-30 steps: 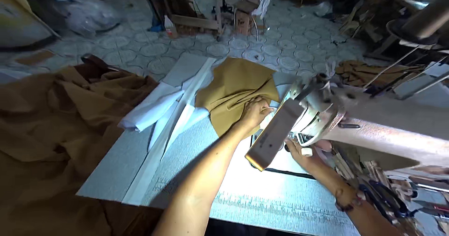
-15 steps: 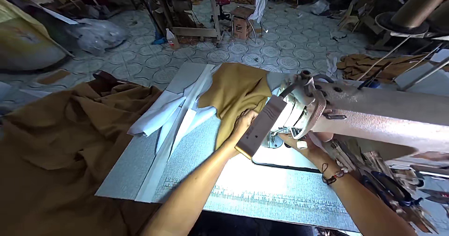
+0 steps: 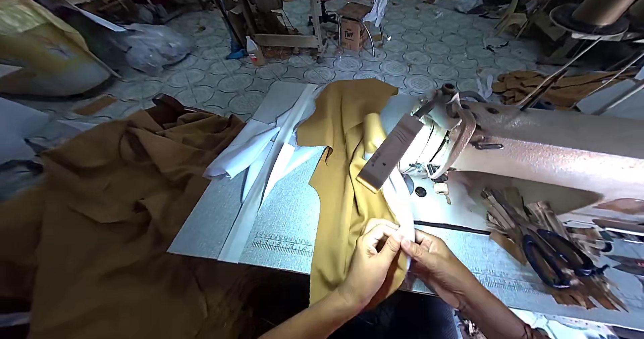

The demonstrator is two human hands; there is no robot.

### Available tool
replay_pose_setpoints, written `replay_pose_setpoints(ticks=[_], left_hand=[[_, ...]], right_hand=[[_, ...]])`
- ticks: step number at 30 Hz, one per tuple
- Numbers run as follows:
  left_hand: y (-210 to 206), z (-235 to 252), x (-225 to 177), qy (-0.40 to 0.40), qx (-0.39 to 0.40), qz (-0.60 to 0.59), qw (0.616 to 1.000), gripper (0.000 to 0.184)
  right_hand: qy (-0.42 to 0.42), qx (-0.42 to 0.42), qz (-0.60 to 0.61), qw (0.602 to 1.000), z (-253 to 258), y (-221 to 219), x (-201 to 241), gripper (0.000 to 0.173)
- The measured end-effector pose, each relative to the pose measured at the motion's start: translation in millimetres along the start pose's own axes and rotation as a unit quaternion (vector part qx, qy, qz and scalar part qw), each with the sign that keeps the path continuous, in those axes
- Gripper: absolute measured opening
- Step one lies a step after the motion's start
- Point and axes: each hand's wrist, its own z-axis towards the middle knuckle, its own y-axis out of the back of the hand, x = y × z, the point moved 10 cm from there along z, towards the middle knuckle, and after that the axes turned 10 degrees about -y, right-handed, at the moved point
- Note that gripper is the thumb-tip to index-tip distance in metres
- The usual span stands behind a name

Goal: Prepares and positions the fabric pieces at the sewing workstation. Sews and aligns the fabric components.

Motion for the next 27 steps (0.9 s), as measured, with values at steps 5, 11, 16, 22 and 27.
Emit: replay_pose_setpoints(ticks=[5,11,16,22,27], left_hand=[[24.6,66.3,-6.4,-0.135,0.147,0.405,0.892,0.036],[46.2,33.8,23.6,0.202,0.290,0.645,0.677,0.068],[25.3,-40.5,-36.4,0.195,0.305,0.668,0.650,0.068],[7.2,-22.9,-23.8,-0.164,0.196,0.603,0.755,0.034],[25.0,-25.5,-16.3,-0.168,0.210,0.537,0.799,0.039]], right_hand=[[0.058,-0.088,0.083,0.991,0.3,18.6,-5.8,0.009],[0.062,-0.130,0.043,0.989,-10.8,21.7,-6.3,0.012],[0.085,-0.195,0.023,0.977,-11.2,57.2,3.2,0.014],[0.106,-0.140,-0.142,0.974,-31.1,34.3,-7.8,0.040],[0.196,-0.245,-0.131,0.940,-52.8,52.7,-5.4,0.014]])
